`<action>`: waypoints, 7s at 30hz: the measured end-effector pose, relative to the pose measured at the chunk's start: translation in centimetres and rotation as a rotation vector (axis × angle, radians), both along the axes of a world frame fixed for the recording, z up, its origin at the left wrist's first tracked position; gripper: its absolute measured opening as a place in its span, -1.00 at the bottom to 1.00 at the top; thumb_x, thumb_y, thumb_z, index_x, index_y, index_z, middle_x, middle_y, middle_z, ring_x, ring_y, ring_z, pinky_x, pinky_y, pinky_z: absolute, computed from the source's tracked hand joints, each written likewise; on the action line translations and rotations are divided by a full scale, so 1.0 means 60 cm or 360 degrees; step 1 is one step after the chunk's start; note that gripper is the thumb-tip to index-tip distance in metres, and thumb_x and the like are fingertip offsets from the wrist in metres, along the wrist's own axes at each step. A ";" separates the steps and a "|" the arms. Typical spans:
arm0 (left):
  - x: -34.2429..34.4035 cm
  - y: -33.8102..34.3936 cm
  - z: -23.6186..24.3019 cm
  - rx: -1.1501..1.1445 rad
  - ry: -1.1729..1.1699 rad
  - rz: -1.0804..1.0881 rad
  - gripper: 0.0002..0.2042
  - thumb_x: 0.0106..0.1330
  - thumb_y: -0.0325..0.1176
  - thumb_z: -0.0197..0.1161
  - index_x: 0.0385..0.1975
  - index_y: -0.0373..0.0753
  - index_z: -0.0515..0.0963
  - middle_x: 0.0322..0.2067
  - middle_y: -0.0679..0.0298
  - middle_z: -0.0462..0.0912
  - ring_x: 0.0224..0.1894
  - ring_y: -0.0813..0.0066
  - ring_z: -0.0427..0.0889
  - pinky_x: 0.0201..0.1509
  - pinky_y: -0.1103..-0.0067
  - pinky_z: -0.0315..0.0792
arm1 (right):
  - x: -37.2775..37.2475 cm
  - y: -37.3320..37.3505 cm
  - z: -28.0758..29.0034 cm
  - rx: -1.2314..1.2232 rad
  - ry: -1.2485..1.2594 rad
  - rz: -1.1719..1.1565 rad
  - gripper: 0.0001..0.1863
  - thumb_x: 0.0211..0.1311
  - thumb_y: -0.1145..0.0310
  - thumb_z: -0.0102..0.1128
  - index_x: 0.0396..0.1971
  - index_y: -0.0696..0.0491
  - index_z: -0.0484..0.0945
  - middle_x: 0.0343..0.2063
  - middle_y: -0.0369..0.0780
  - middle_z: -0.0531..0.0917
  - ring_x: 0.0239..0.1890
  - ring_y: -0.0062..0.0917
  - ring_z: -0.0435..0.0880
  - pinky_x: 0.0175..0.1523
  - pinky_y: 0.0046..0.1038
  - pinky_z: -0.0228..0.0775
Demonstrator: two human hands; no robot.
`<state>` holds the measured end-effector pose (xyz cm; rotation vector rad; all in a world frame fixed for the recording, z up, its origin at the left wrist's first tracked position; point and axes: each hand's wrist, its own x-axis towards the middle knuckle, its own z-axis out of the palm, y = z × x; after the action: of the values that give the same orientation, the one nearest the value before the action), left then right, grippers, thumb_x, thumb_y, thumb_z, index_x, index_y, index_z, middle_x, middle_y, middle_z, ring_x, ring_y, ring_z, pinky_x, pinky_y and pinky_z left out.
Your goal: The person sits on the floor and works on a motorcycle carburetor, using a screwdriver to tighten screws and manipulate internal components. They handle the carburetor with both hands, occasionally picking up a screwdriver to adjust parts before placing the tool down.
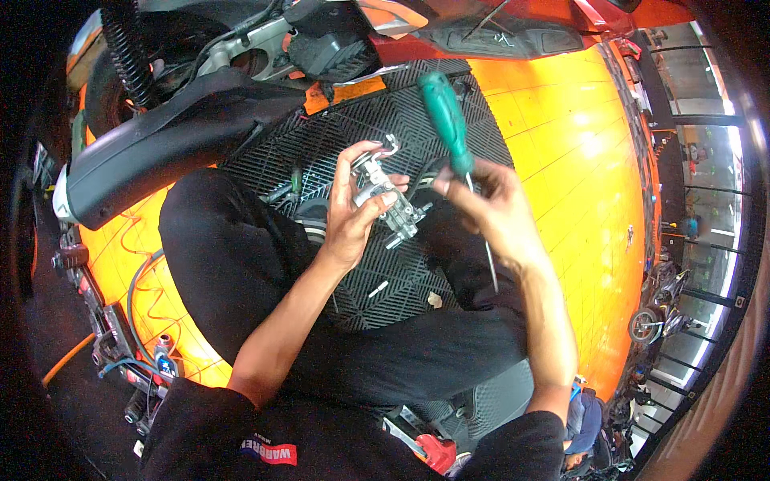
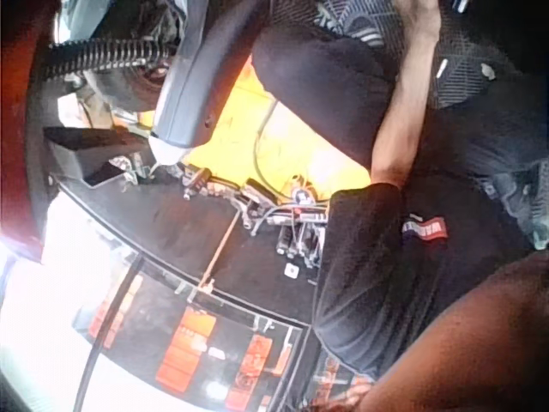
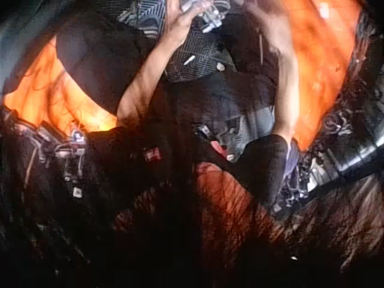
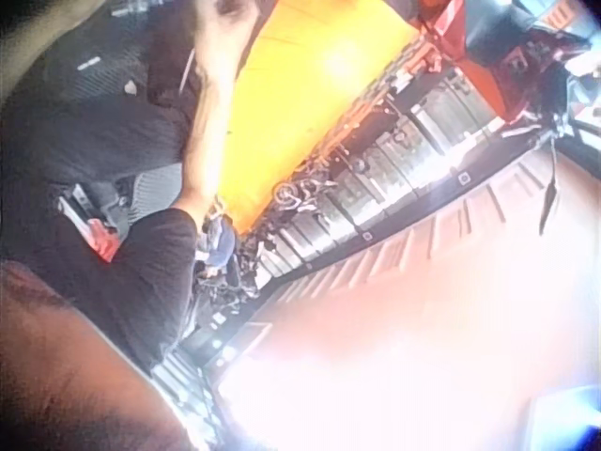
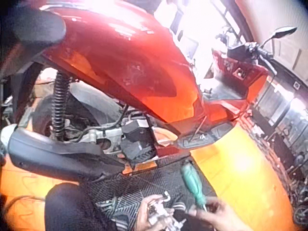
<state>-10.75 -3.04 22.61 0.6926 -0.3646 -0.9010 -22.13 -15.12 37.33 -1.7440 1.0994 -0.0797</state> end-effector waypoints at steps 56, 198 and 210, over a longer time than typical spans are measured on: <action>-0.008 0.015 0.016 0.0178 -0.0066 -0.0048 -0.33 0.20 -0.52 0.47 0.28 -0.17 0.27 -0.07 0.27 0.48 -0.09 0.55 0.64 0.00 0.56 0.59 | -0.093 0.044 0.035 -0.1232 -0.1236 -0.0354 -0.72 0.50 0.35 0.11 -0.04 0.28 0.59 -0.21 -0.17 0.55 -0.12 -0.49 0.55 0.15 -0.29 0.48; -0.048 0.016 0.022 0.0406 -0.0028 -0.0057 -0.45 0.18 -0.57 0.42 0.18 -0.14 0.39 0.01 0.26 0.44 0.01 0.54 0.46 0.07 0.59 0.45 | -0.071 0.062 0.035 -0.0925 -0.1045 0.0237 -0.70 0.27 0.52 0.38 -0.01 0.23 0.65 -0.17 -0.11 0.79 -0.39 -0.63 0.78 -0.29 -0.59 0.61; -0.053 0.015 0.019 0.0417 -0.0036 -0.0079 -0.43 0.18 -0.54 0.45 0.19 -0.12 0.39 0.01 0.27 0.41 0.01 0.51 0.45 0.12 0.57 0.42 | -0.071 0.071 0.046 -0.0876 -0.1026 0.0043 -0.85 0.33 0.55 0.31 -0.19 0.33 0.69 -0.40 -0.15 0.81 -0.47 -0.62 0.78 -0.34 -0.59 0.62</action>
<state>-13.95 -2.14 23.74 0.9384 -0.2871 -0.9993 -26.38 -10.86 40.12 -1.9918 0.5967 -0.9351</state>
